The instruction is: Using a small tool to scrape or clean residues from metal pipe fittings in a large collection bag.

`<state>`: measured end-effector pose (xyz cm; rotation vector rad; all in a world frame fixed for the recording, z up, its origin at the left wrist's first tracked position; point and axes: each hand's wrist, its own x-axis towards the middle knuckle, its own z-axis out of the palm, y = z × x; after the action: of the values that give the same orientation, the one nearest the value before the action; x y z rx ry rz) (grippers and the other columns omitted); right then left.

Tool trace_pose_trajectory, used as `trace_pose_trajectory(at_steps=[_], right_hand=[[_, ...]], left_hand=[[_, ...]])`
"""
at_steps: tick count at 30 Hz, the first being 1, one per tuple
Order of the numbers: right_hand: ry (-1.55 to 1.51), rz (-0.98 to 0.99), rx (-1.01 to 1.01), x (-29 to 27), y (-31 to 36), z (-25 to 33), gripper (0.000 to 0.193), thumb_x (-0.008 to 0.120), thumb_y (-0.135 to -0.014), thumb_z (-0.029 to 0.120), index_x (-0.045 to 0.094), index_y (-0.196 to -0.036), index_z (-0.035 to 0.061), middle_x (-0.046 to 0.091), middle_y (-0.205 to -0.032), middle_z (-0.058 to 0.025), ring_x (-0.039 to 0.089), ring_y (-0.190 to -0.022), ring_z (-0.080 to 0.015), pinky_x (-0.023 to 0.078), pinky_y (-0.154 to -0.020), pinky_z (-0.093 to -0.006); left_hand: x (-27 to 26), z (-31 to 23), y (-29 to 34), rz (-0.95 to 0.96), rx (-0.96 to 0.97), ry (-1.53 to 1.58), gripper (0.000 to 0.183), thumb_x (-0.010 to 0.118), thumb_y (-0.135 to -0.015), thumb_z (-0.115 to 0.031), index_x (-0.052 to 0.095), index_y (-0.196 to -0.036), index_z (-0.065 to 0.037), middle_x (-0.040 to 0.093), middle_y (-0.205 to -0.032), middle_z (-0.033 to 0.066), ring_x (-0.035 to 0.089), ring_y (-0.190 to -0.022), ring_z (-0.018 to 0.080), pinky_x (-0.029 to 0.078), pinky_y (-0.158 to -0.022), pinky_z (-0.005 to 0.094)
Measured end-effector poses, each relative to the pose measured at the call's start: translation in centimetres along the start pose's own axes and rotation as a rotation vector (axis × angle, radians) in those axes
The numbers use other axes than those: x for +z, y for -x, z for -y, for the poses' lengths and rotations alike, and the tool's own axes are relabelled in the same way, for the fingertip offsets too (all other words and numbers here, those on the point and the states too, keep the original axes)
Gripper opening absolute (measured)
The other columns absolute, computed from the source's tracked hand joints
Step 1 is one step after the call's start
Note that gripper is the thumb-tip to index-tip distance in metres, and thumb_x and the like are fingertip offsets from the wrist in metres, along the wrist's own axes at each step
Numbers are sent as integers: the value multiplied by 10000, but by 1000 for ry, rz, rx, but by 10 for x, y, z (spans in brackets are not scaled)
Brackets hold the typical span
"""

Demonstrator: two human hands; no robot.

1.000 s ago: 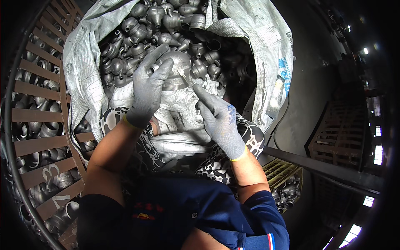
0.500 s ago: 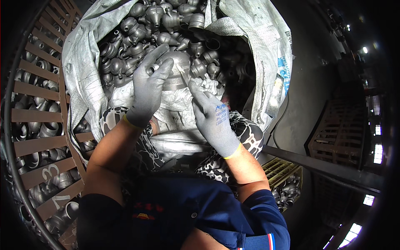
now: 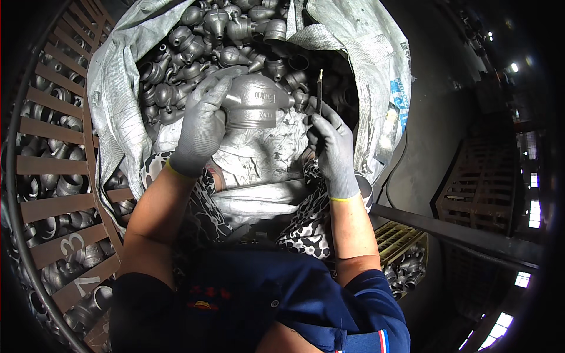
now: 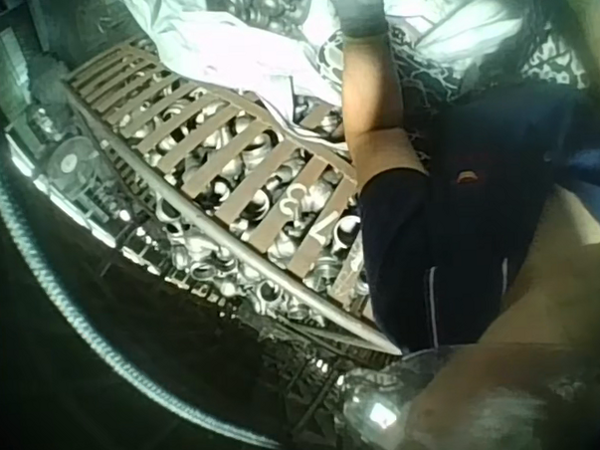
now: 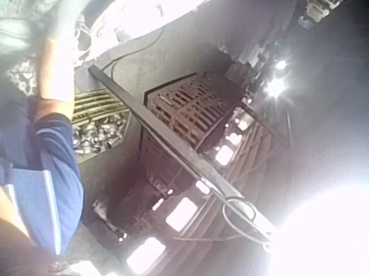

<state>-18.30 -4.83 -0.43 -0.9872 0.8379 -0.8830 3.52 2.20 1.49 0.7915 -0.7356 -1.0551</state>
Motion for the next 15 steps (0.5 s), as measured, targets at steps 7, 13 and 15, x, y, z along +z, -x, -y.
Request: trace_pose_trajectory(at_steps=[7,13,15], right_hand=[[-94,155,209,-6,-3,-5,405,553,-962,297,524,-1268,32,598,-833,-39,359,-518,-27,271,-447,-169],[-395,379,234,-9,-3,-11,357,534,-970,318,561,-1144,7,512,-725,-7,302,-482,-22,234,-416,-173],[-333,264,180,-6,-4,-9,323,536,-967,291,570,-1087,-7,487,-700,11,292,-481,-18,233,-413,-169]], left_hand=[[1,-3,5,128,-126,155,340,443,-1001,-179,530,-1243,43,560,-1285,182,524,-1209,257,393,-1065,386],[3,-3,0,98,-71,81,356,438,-1006,-155,474,-1308,30,513,-1338,181,484,-1251,273,382,-1076,404],[0,-2,-4,-105,-161,194,537,544,-952,-133,335,-1422,20,457,-1397,175,447,-1286,261,374,-1078,389]])
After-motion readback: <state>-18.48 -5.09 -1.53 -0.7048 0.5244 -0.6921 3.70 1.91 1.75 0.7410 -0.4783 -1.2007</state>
